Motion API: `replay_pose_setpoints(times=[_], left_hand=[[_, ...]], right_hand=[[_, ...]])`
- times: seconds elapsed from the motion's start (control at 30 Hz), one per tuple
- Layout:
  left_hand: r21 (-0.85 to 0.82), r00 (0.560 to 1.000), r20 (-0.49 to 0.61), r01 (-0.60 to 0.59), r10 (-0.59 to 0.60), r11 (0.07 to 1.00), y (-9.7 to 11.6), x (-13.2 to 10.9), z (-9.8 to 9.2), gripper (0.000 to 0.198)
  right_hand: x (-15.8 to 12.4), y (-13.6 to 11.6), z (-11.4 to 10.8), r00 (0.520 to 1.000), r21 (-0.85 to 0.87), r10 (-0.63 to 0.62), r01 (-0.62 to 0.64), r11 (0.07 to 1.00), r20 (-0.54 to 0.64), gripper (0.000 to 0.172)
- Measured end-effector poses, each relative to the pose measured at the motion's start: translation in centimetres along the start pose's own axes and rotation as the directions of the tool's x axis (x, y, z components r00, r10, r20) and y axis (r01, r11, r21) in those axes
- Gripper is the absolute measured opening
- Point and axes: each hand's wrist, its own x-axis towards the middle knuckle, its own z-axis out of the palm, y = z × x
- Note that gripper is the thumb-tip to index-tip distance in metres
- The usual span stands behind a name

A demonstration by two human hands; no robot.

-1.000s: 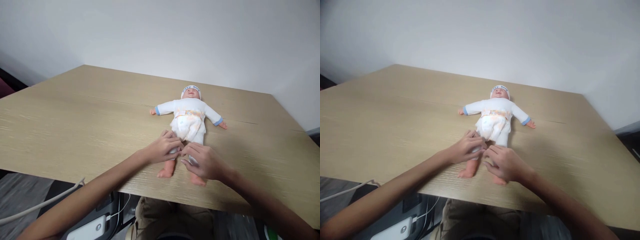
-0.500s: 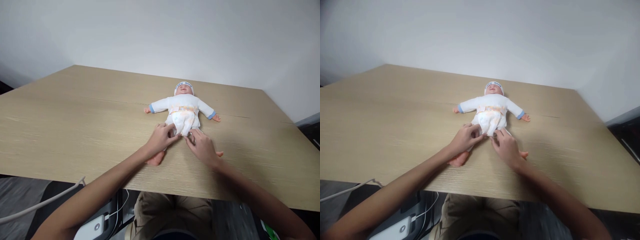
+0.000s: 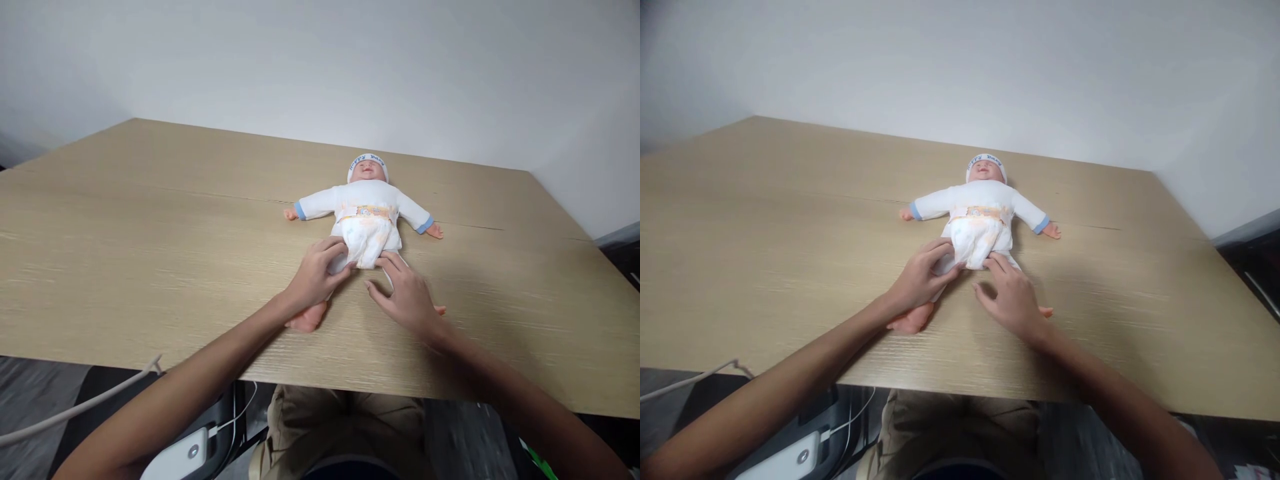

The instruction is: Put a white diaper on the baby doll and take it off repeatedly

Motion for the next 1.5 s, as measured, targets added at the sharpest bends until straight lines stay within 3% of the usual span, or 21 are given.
replay_pose_setpoints(times=[0.13, 0.23, 0.37, 0.53, 0.73, 1.0, 1.23, 1.37, 1.5], left_hand=[[-0.002, 1.000, 0.015, -0.001, 0.001, 1.000, -0.1, 0.2, -0.2, 0.022], [-0.013, 1.000, 0.023, 0.021, -0.021, 1.000, -0.3, 0.3, -0.1, 0.021], [-0.036, 0.997, -0.020, 0.078, -0.079, 0.996, -0.5, 0.2, 0.3, 0.015], [-0.056, 0.988, -0.033, 0.148, -0.150, 0.987, -0.4, 0.1, 0.6, 0.019], [-0.059, 0.971, -0.029, 0.235, -0.237, 0.970, 0.2, 0.1, 0.6, 0.031], [-0.029, 0.985, 0.017, 0.174, -0.173, 0.984, 0.8, -0.2, 0.0, 0.027], [-0.044, 0.985, 0.034, 0.172, -0.170, 0.984, -0.2, 0.3, 0.1, 0.033], [-0.117, 0.979, 0.031, 0.205, -0.203, 0.972, -0.3, 0.5, -0.1, 0.030], [-0.273, 0.963, 0.022, 0.266, -0.270, 0.925, -0.7, 0.3, -0.4, 0.033]], right_hand=[[0.1, 0.0, 0.1, 0.999, 0.012, -0.026, 0.025, 1.000, 0.021, 0.036], [0.0, 0.1, 0.5, 0.999, 0.001, 0.040, -0.040, 0.999, 0.014, 0.037], [0.1, 0.3, 0.7, 0.978, 0.063, 0.195, -0.190, 0.980, -0.077, 0.033], [0.3, 0.1, 0.4, 0.966, 0.142, 0.208, -0.187, 0.972, -0.151, 0.024], [0.1, -0.4, 0.8, 0.984, 0.061, 0.135, -0.128, 0.990, -0.117, 0.027], [-0.4, -0.6, 0.9, 0.994, 0.101, 0.076, -0.068, 0.993, -0.082, 0.032], [0.4, -0.9, 0.3, 0.973, 0.116, 0.219, -0.226, 0.967, 0.070, 0.045], [1.0, 0.1, 0.6, 0.952, 0.268, 0.301, -0.275, 0.923, -0.061, 0.038], [1.0, 0.9, 0.6, 0.925, 0.293, 0.334, -0.274, 0.916, -0.179, 0.036]])
